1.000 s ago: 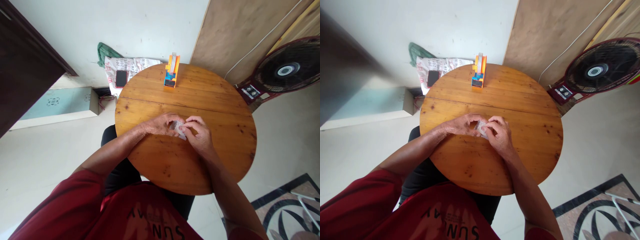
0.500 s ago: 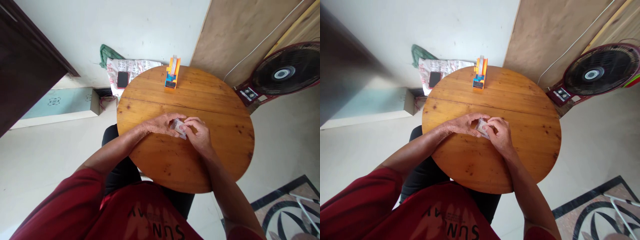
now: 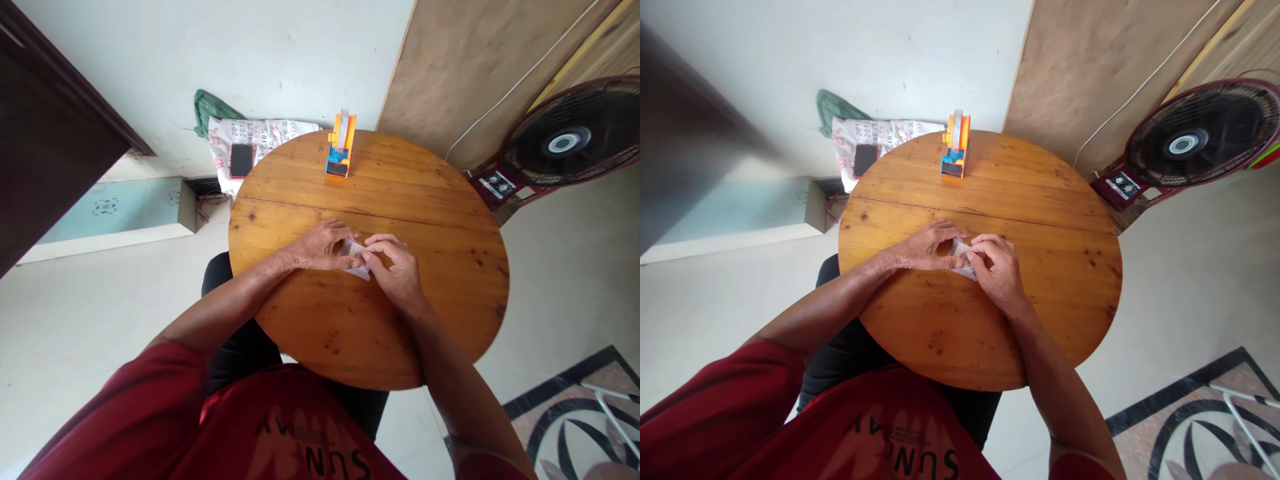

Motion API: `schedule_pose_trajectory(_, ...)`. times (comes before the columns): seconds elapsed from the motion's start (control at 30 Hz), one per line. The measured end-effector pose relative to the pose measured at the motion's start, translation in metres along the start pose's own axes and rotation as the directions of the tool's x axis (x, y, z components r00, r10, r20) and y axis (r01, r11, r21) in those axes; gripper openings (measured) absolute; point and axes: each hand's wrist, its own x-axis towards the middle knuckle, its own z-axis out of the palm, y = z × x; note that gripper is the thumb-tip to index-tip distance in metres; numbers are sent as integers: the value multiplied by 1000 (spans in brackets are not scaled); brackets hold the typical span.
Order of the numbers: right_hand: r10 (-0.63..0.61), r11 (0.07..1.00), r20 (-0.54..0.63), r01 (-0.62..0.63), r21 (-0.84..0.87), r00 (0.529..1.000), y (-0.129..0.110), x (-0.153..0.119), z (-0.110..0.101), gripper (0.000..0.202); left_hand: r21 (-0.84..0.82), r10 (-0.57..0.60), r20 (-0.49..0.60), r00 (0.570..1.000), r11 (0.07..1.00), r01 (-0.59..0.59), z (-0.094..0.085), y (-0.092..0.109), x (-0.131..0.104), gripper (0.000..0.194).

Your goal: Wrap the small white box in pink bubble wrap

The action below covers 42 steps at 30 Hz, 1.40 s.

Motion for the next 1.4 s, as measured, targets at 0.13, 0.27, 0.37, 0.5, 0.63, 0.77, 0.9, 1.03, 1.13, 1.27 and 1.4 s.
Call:
schedule_pose_trajectory(0.13, 10, 1000, -5, -10, 15, 1000, -1, 0, -1, 10, 9, 10, -14, 1000, 1000, -10, 2, 0, -1, 67)
schedule_pose_trajectory(0.27, 11, 998, -3, -11, 59, 1000, -1, 0, -1, 9, -19, -8, -3, 1000, 1000, 8, 2, 2, -1, 65)
schedule_pose_trajectory(0.37, 37, 994, -1, -37, 100, 999, -2, 1, -3, 9, -87, -11, 9, 1000, 996, 12, 2, 2, -2, 65)
schedule_pose_trajectory(0.5, 101, 985, 11, -102, 141, 995, -7, 2, -7, 10, -171, -15, 17, 1000, 985, 17, 4, 1, -2, 70)
schedule_pose_trajectory(0.63, 142, 978, 6, -141, 155, 990, -9, 3, -10, 9, -216, 6, 4, 1000, 976, -5, 6, 0, -3, 72)
schedule_pose_trajectory(0.77, 150, 972, -9, -146, 182, 989, -8, 4, -10, 9, -251, 11, 8, 1000, 968, -8, 6, 0, -3, 75)
schedule_pose_trajectory(0.9, 171, 965, -15, -164, 205, 985, -7, 3, -10, 8, -285, -3, 17, 1000, 958, 8, 5, 1, -2, 76)
schedule_pose_trajectory(1.03, 199, 955, -33, -186, 233, 980, -6, 1, -9, 8, -292, -8, 30, 1000, 956, 16, 4, 3, -3, 78)
schedule_pose_trajectory(1.13, 219, 949, -52, -200, 244, 974, -7, 1, -9, 8, -317, -30, 66, 997, 947, 49, 3, 4, -4, 81)
schedule_pose_trajectory(1.27, 222, 944, -65, -197, 265, 973, -9, 2, -11, 9, -369, -52, 111, 992, 925, 90, 3, 5, -6, 83)
schedule_pose_trajectory(1.4, 229, 941, -68, -203, 270, 971, -9, 3, -13, 10, -403, -44, 134, 990, 910, 95, 3, 5, -7, 87)
